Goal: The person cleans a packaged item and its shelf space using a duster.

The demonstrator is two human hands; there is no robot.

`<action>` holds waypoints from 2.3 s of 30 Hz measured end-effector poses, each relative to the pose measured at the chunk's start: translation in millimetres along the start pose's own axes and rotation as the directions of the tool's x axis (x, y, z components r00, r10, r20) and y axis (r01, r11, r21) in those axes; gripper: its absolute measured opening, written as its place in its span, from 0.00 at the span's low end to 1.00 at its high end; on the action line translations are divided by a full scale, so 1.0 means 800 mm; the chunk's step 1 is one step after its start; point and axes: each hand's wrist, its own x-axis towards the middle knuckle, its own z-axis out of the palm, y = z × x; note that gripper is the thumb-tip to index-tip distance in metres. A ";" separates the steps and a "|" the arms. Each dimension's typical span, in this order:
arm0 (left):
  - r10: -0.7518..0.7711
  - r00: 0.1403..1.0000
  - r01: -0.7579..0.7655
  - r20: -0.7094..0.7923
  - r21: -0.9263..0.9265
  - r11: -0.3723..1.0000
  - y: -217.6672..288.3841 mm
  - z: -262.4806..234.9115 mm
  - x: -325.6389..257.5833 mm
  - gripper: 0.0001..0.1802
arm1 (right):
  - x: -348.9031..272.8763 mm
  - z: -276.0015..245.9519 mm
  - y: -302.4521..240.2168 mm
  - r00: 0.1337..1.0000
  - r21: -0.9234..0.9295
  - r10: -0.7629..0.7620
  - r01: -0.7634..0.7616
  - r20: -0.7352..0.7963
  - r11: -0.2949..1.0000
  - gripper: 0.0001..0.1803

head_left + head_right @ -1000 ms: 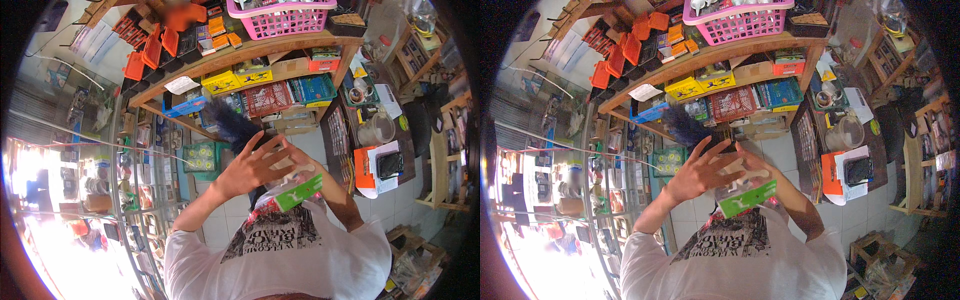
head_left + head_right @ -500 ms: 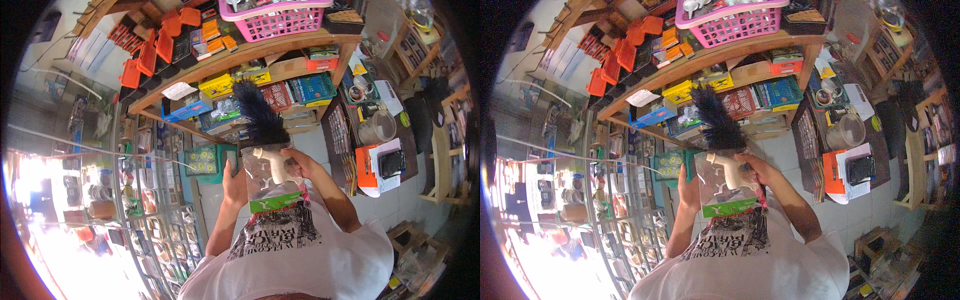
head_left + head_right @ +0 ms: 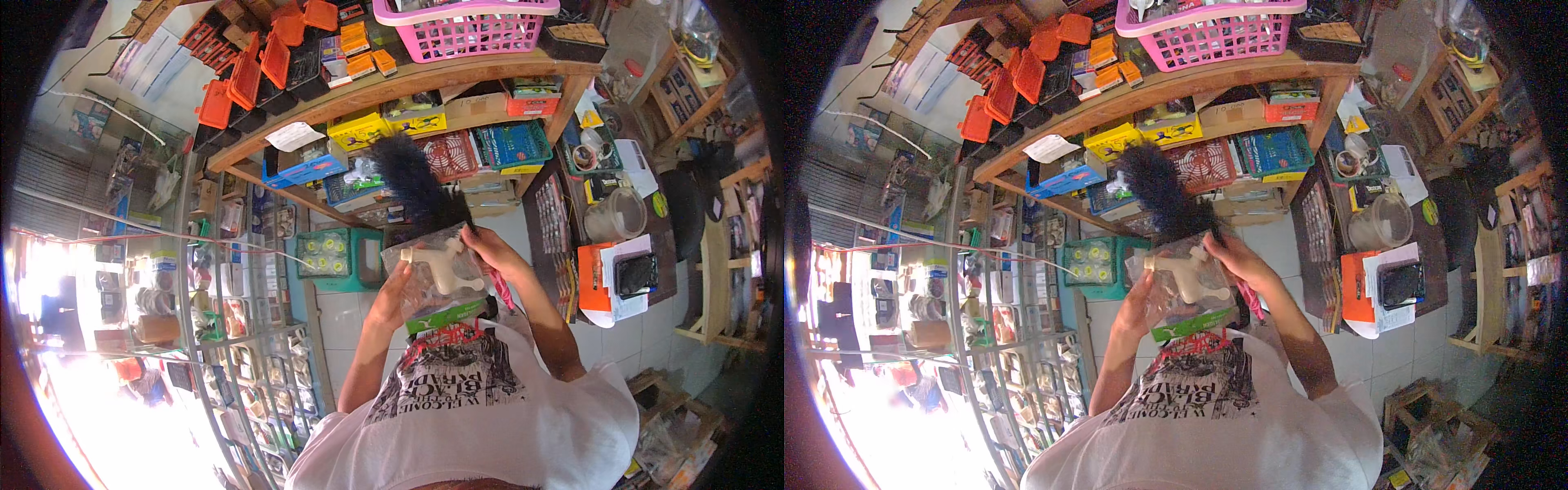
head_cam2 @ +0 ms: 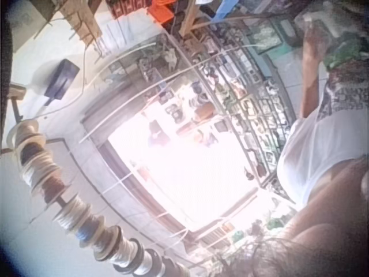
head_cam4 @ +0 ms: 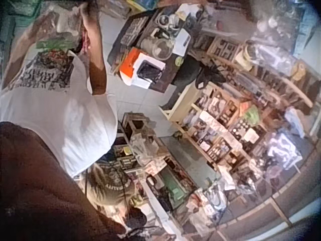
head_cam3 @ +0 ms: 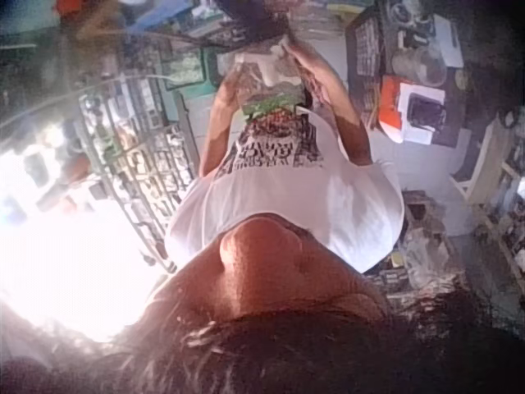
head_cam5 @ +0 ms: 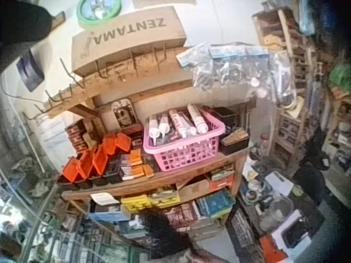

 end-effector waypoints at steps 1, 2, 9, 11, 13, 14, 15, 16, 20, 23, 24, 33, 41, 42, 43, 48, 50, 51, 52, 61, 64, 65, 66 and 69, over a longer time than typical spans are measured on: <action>0.031 0.999 -0.029 -0.036 0.054 0.998 0.000 -0.002 0.001 0.38 | -0.007 -0.005 -0.003 0.999 0.073 0.024 -0.022 -0.025 0.997 0.32; 0.076 0.996 -0.071 -0.039 0.104 0.992 0.000 -0.004 0.002 0.40 | -0.011 -0.006 -0.005 1.000 0.149 -0.003 0.005 -0.008 0.989 0.31; 0.289 0.951 -0.293 -0.108 -0.018 0.956 0.013 -0.017 0.004 0.48 | -0.060 -0.043 -0.009 0.984 0.006 0.021 -0.020 -0.174 1.000 0.27; 0.354 0.931 -0.351 -0.092 0.046 0.935 0.016 -0.020 0.004 0.47 | -0.078 -0.043 -0.006 0.986 -0.001 -0.003 0.003 -0.164 1.000 0.24; 0.398 0.913 -0.395 -0.092 0.056 0.917 0.018 -0.025 0.005 0.44 | -0.094 -0.040 -0.005 0.989 -0.020 0.007 -0.010 -0.149 1.000 0.23; 0.411 0.906 -0.410 -0.103 0.034 0.911 0.017 -0.028 0.004 0.43 | -0.099 -0.035 -0.004 0.987 -0.050 0.038 -0.047 -0.157 0.998 0.22; 0.424 0.900 -0.428 -0.101 -0.024 0.903 0.016 -0.032 0.004 0.41 | -0.107 -0.032 -0.004 0.995 -0.100 0.008 -0.018 -0.095 0.995 0.21; 0.406 0.890 -0.390 -0.207 0.113 0.914 0.015 -0.038 0.003 0.38 | -0.110 -0.024 -0.003 0.996 -0.166 0.025 -0.038 -0.081 0.985 0.20; 0.471 0.829 -0.445 -0.303 0.153 0.882 0.003 -0.063 0.000 0.29 | -0.114 -0.003 0.002 0.989 -0.371 -0.132 0.148 0.067 0.917 0.18; 0.515 0.818 -0.496 -0.256 0.141 0.857 -0.001 -0.077 0.001 0.29 | -0.110 0.005 0.007 0.998 -0.241 0.013 -0.027 -0.062 0.970 0.16; 0.526 0.813 -0.506 -0.250 0.146 0.850 0.000 -0.079 0.001 0.28 | -0.109 0.006 0.008 0.998 -0.199 0.008 -0.021 -0.066 0.980 0.16; 0.654 0.746 -0.520 -0.124 0.506 0.688 0.008 -0.066 -0.004 0.26 | -0.106 0.002 -0.004 0.996 -0.264 -0.026 0.002 -0.087 0.965 0.18; 0.749 0.662 -0.427 0.021 0.832 0.353 0.015 -0.064 -0.012 0.27 | -0.108 -0.007 -0.012 0.998 -0.389 -0.070 0.061 -0.008 0.919 0.20; 0.743 0.669 -0.414 0.006 0.834 0.366 0.018 -0.053 -0.014 0.27 | -0.107 -0.008 -0.012 0.996 -0.346 -0.079 0.059 -0.044 0.936 0.20; 0.738 0.674 -0.401 -0.009 0.835 0.376 0.021 -0.040 -0.016 0.27 | -0.106 -0.008 -0.011 0.993 -0.326 -0.095 0.067 -0.070 0.943 0.19; 0.737 0.674 -0.302 0.055 0.931 0.207 0.038 0.007 -0.014 0.27 | -0.111 -0.018 -0.022 0.987 -0.423 -0.144 0.163 0.076 0.892 0.19; 0.748 0.662 -0.364 -0.049 0.852 0.377 0.040 0.008 -0.015 0.27 | -0.112 -0.018 -0.026 0.985 -0.423 -0.170 0.147 -0.017 0.894 0.19; 0.744 0.658 -0.368 -0.113 0.814 0.449 0.038 0.005 -0.017 0.26 | -0.112 -0.018 -0.027 0.987 -0.401 -0.151 0.115 -0.059 0.909 0.19; 0.773 0.634 -0.369 -0.007 0.876 0.310 0.037 0.000 -0.016 0.26 | -0.111 -0.019 -0.029 0.985 -0.397 -0.155 0.113 -0.075 0.911 0.19; 0.756 0.652 -0.385 -0.053 0.836 0.391 0.022 -0.033 -0.023 0.24 | -0.110 -0.020 -0.031 0.988 -0.396 -0.144 0.113 -0.050 0.911 0.19; 0.771 0.625 -0.291 0.120 0.953 0.088 0.026 -0.027 -0.027 0.25 | -0.111 -0.023 -0.033 0.987 -0.406 -0.135 0.157 0.084 0.900 0.17; 0.788 0.561 -0.249 0.255 0.959 -0.133 0.025 -0.022 -0.028 0.27 | -0.109 -0.025 -0.033 0.983 -0.418 -0.146 0.179 0.110 0.891 0.17; 0.786 0.610 -0.319 0.098 0.939 0.131 0.028 -0.018 -0.028 0.27 | -0.109 -0.024 -0.031 0.984 -0.426 -0.163 0.178 0.072 0.887 0.17; 0.770 0.638 -0.437 0.000 0.824 0.362 0.032 -0.004 -0.026 0.26 | -0.101 -0.023 -0.023 0.993 -0.305 -0.083 0.054 -0.082 0.951 0.17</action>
